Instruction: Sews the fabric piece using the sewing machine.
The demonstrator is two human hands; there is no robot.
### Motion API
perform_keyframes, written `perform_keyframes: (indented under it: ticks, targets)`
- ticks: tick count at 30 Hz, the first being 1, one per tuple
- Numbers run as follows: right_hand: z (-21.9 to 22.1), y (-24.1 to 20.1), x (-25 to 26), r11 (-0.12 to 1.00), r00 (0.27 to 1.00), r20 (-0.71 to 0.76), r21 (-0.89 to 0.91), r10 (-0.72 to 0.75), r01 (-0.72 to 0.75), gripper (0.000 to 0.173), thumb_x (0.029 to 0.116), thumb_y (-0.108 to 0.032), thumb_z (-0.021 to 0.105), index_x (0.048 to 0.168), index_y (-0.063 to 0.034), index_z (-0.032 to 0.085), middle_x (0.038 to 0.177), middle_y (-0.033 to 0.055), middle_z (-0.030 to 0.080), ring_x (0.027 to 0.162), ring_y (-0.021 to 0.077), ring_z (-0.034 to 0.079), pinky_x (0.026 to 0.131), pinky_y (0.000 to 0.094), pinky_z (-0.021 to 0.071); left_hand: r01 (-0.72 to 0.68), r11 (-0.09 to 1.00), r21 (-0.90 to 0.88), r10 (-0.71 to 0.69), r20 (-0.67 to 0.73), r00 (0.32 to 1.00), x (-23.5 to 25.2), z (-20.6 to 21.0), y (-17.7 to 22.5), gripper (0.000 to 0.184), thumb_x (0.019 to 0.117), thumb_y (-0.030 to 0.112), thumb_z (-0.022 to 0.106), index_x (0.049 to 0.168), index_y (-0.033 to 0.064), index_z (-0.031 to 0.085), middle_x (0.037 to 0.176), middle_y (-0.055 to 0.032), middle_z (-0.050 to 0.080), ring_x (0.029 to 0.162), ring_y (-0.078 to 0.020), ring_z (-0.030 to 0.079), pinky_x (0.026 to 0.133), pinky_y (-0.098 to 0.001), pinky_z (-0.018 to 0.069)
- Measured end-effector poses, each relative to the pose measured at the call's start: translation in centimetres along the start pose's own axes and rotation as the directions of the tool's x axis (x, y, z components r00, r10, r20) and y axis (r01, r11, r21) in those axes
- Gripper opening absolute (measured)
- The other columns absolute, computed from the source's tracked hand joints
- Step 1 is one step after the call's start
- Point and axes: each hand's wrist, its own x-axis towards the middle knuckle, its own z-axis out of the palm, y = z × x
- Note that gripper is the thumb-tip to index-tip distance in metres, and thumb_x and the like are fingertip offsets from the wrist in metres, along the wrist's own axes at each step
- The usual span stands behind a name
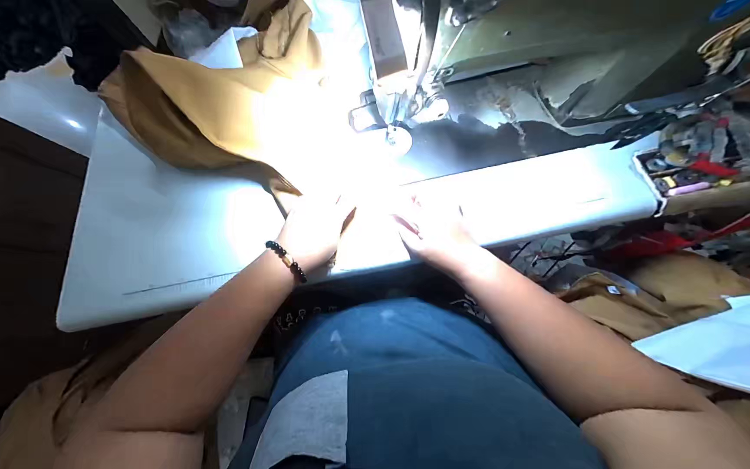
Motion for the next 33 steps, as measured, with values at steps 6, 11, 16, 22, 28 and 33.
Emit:
perform_keyframes:
  ticks: [6, 11, 16, 22, 28, 33]
  targets:
    - [1.1, 0.9, 0.7, 0.970, 0.971, -0.081, 0.077, -0.224, 0.230, 0.032, 0.0991, -0.018, 0.050, 0.116, -0.0053, 0.074, 0.141, 0.0124, 0.063, 0.140, 0.0344, 0.051, 0.118, 0.0568, 0.0341, -0.153, 0.983, -0.102, 0.132, -0.184, 0.974, -3.9, 1.4, -2.6, 0.039, 0.1012, 0.027, 0.050, 0.128, 0.0070, 0.071, 0.121, -0.0178, 0.069, 0.112, -0.0359, 0.066, 0.097, -0.0555, 0.0509]
    - [1.0, 0.9, 0.6, 0.972, 0.973, -0.090, 0.081, -0.211, 0.219, 0.032, 0.1011, -0.023, 0.051, 0.121, -0.0130, 0.075, 0.127, 0.0094, 0.070, 0.126, 0.0292, 0.062, 0.107, 0.0519, 0.0458, -0.072, 0.997, 0.000, 0.072, 0.059, 0.996, -6.1, -0.3, -1.0, 0.084, 0.0684, 0.072, 0.076, 0.134, 0.0189, 0.067, 0.124, -0.0171, 0.064, 0.105, -0.0375, 0.062, 0.082, -0.0568, 0.0494]
    - [0.6, 1.0, 0.8, 0.973, 0.982, -0.087, 0.143, -0.169, 0.180, 0.032, 0.1029, -0.019, 0.049, 0.118, -0.0107, 0.075, 0.128, 0.0103, 0.070, 0.126, 0.0297, 0.062, 0.106, 0.0555, 0.0440, -0.113, 0.986, -0.125, 0.123, 0.078, 0.989, -6.3, -3.0, -2.5, 0.064, 0.0711, 0.027, 0.069, 0.135, 0.0201, 0.067, 0.147, -0.0132, 0.054, 0.134, -0.0410, 0.049, 0.100, -0.0693, 0.0369]
    - [-0.5, -2.7, 0.8, 0.929, 0.961, -0.054, 0.249, -0.271, 0.275, 0.050, 0.0937, -0.044, 0.066, 0.126, -0.0051, 0.068, 0.134, 0.0159, 0.065, 0.127, 0.0315, 0.060, 0.110, 0.0552, 0.0427, -0.218, 0.975, 0.049, 0.221, -0.042, 0.974, -4.0, -6.5, -3.9, 0.062, 0.0784, -0.005, 0.052, 0.131, 0.0230, 0.069, 0.144, -0.0101, 0.060, 0.136, -0.0345, 0.053, 0.108, -0.0669, 0.0315]
    - [4.4, -8.7, 1.7, 0.933, 0.934, 0.023, 0.057, -0.356, 0.354, 0.060, 0.0791, -0.055, 0.079, 0.112, -0.0060, 0.068, 0.131, 0.0201, 0.062, 0.133, 0.0384, 0.052, 0.114, 0.0592, 0.0377, 0.022, 0.966, 0.259, -0.061, 0.142, 0.988, -1.5, -3.9, -6.0, 0.052, 0.0878, -0.008, 0.064, 0.133, 0.0170, 0.066, 0.129, -0.0140, 0.066, 0.126, -0.0381, 0.058, 0.112, -0.0699, 0.0266]
    - [4.4, -7.1, 0.9, 0.926, 0.927, -0.029, 0.045, -0.373, 0.374, 0.030, 0.0853, -0.036, 0.078, 0.104, -0.0143, 0.072, 0.121, 0.0153, 0.066, 0.131, 0.0380, 0.053, 0.112, 0.0578, 0.0404, 0.074, 0.950, 0.305, -0.094, 0.053, 0.994, -5.8, -3.0, -5.9, 0.015, 0.0823, 0.010, 0.073, 0.097, 0.0088, 0.071, 0.111, -0.0158, 0.064, 0.112, -0.0425, 0.058, 0.099, -0.0706, 0.0334]
